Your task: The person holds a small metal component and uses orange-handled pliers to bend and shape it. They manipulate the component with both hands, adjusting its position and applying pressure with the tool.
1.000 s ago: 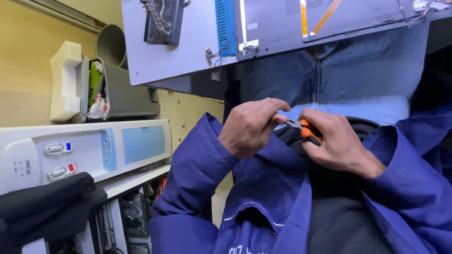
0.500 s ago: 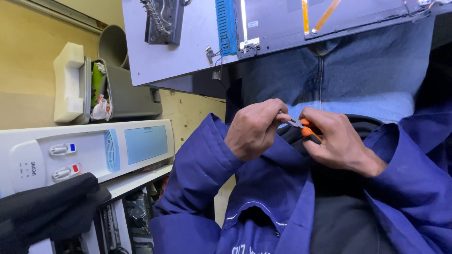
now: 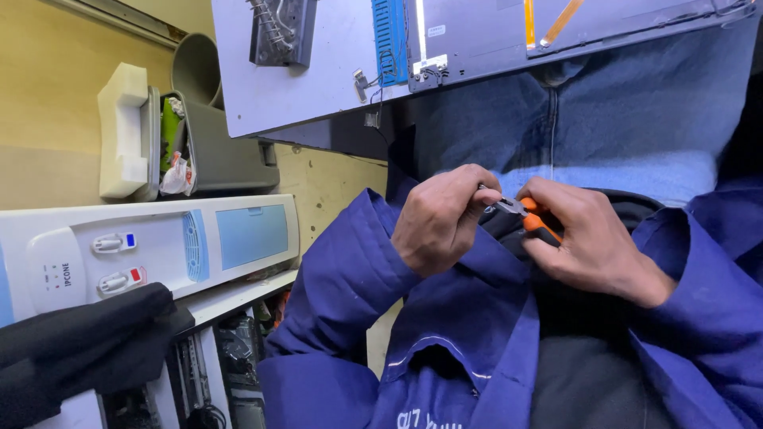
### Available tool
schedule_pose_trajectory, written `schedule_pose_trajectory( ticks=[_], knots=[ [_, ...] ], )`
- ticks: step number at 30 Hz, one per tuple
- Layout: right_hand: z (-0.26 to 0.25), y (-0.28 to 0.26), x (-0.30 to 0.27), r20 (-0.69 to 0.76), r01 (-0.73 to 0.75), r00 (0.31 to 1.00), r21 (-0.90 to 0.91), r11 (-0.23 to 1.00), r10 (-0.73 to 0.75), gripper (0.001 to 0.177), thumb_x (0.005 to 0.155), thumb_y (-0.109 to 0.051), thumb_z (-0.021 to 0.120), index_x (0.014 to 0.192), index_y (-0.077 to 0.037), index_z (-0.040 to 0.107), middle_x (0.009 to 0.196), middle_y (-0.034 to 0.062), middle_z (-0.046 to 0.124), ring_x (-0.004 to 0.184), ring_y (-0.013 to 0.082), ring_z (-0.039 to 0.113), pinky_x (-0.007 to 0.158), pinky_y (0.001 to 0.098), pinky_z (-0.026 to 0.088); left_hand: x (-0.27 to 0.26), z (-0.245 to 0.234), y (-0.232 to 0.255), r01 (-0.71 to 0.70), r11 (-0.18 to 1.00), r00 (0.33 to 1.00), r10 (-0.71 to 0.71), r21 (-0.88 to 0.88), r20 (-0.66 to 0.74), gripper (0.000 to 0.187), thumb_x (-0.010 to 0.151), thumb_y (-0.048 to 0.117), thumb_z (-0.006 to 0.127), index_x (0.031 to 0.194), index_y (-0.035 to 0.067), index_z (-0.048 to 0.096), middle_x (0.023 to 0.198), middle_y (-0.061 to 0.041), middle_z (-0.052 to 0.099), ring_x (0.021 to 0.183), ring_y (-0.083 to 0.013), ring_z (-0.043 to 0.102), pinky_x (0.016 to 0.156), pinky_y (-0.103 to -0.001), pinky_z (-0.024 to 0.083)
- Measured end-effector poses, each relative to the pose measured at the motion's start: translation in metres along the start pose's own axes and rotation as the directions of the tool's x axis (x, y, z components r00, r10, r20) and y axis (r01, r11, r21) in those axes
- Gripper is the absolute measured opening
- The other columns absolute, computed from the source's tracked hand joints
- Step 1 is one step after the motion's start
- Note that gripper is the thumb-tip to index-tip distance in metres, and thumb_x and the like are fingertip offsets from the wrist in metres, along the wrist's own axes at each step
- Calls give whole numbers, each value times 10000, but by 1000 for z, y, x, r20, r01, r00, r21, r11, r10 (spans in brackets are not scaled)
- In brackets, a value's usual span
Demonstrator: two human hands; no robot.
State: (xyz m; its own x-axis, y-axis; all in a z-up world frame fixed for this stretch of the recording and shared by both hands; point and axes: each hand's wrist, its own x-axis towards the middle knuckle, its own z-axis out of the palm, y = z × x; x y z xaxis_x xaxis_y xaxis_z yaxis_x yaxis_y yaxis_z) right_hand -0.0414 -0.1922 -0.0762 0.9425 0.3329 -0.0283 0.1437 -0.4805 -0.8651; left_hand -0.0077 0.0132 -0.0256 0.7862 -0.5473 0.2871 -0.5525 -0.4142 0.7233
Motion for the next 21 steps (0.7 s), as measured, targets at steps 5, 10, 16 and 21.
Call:
schedule_pose_trajectory(
  ticks=[5,10,16,21],
  knots=[
    [2,2,-1,-3,0,1000,-1,1000,0,108,739,-126,576,837,-111,536,677,37,526,586,234,456,597,359,387,0,1,0,-9,1000,1000,9,-6,-5,336,1127,268,354,998,41,566,870,-69,607,693,-244,584,711,-368,481],
    [3,2,0,-8,-1,1000,34,999,2,86,760,-127,578,822,-109,521,668,28,524,577,222,440,592,352,385,0,2,0,-9,999,1000,9,-36,-5,200,1107,167,434,1003,43,552,901,-72,617,724,-244,601,738,-354,484],
    [4,2,1,-4,-6,1000,44,999,7,83,756,-125,576,829,-113,538,667,30,541,577,225,457,595,353,391,-5,4,-4,34,997,999,-32,-72,27,86,1089,99,502,1107,60,576,969,-65,662,768,-227,639,787,-333,516],
    [7,5,4,-18,2,1000,61,998,-1,123,696,-132,585,805,-122,529,666,31,557,580,222,488,595,354,402,-7,2,-4,66,994,997,-62,-84,51,92,1067,56,486,1104,78,567,958,-69,642,782,-225,666,780,-328,511]
  ],
)
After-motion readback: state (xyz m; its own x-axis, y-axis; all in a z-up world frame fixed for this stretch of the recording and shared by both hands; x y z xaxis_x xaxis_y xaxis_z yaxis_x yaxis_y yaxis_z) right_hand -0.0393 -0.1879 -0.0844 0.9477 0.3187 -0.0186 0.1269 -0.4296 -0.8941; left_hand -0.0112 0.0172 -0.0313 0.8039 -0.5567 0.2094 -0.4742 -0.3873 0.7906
